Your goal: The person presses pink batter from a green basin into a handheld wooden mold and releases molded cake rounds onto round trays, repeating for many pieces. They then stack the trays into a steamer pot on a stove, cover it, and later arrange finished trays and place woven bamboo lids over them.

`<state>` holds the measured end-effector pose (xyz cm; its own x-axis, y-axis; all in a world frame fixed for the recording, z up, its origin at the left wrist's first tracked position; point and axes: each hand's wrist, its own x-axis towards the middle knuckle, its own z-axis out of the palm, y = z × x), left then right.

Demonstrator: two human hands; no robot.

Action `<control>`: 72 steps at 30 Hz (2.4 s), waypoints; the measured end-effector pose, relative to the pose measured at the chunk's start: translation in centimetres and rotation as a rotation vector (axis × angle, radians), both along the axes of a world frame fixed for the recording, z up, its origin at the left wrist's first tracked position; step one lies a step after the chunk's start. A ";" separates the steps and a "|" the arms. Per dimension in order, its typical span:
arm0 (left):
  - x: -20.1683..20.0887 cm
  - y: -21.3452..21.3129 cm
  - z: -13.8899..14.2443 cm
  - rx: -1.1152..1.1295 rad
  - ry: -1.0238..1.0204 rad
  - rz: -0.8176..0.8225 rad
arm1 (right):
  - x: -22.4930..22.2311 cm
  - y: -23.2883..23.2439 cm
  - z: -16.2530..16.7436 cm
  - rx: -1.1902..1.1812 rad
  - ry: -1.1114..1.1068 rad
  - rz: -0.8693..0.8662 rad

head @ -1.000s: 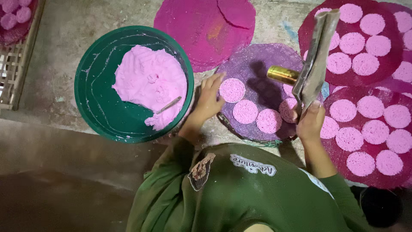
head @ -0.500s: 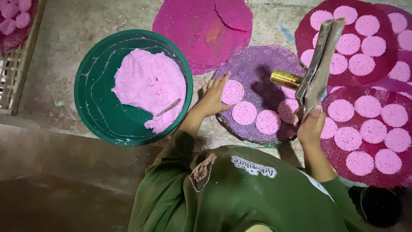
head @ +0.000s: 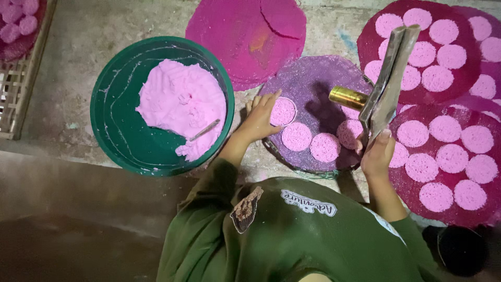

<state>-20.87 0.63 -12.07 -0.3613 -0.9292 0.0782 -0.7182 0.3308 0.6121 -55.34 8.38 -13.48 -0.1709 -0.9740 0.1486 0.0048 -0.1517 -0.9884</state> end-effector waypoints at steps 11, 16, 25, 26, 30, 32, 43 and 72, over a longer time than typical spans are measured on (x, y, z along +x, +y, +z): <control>0.0 -0.4 0.4 0.022 -0.082 0.003 | -1.0 0.0 -0.9 -0.041 -0.070 -0.053; -0.4 0.0 2.7 0.004 -0.007 0.065 | -1.3 0.5 -1.3 -0.008 -0.019 -0.028; 8.1 0.8 11.9 -0.590 0.116 0.481 | -3.5 0.5 -2.1 -0.029 0.062 -0.057; 9.8 0.6 12.1 -0.760 0.148 0.512 | -3.5 0.3 -2.1 -0.045 -0.018 -0.036; 13.1 -2.8 10.5 -0.825 0.160 0.744 | -2.9 -1.0 -1.7 -0.042 -0.125 -0.025; 13.4 -3.8 9.0 -0.586 -0.084 0.608 | -2.6 -1.7 -1.8 -0.029 -0.090 -0.050; 11.7 -5.0 6.5 -0.648 -0.079 0.692 | -5.0 -1.7 -5.2 -0.018 -0.045 -0.098; -6.6 5.6 10.6 -0.590 -0.093 -0.193 | -1.6 2.9 7.3 -0.144 0.504 0.215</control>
<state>-27.43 6.20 -1.43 -0.5480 -0.6566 0.5182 -0.6534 0.7228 0.2249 -56.97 11.24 -6.22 0.1559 -0.9429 0.2942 -0.4167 -0.3329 -0.8459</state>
